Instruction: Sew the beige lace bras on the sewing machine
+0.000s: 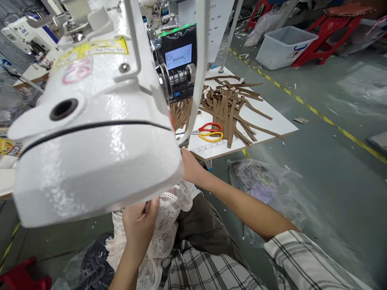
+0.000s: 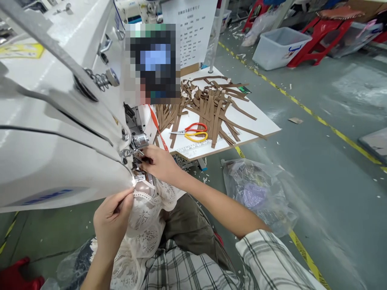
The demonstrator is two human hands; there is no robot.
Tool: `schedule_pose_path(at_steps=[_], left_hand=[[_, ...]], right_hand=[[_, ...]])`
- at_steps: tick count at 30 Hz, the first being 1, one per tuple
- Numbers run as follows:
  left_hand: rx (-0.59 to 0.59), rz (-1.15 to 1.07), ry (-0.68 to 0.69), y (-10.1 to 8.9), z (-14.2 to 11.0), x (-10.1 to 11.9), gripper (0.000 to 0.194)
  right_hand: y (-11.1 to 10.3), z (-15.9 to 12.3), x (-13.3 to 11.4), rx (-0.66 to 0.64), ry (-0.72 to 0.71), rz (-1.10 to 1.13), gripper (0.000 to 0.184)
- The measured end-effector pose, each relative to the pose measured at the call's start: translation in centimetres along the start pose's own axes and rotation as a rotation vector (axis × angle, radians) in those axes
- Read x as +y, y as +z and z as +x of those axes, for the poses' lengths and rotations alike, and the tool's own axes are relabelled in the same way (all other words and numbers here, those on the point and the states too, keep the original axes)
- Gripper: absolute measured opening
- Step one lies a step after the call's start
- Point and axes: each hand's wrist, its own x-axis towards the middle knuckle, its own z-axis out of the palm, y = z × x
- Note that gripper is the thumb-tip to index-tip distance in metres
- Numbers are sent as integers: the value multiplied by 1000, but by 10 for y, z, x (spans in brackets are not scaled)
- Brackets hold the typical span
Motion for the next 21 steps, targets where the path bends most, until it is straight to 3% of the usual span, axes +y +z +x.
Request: schedule_pose_path(at_steps=[16, 21], left_hand=[[-19, -12, 2, -2, -2, -8, 20], [-36, -26, -56, -4, -1, -5, 21]], right_hand=[[4, -3, -9, 16, 65, -79, 11], [6, -16, 1, 82, 89, 72, 11]])
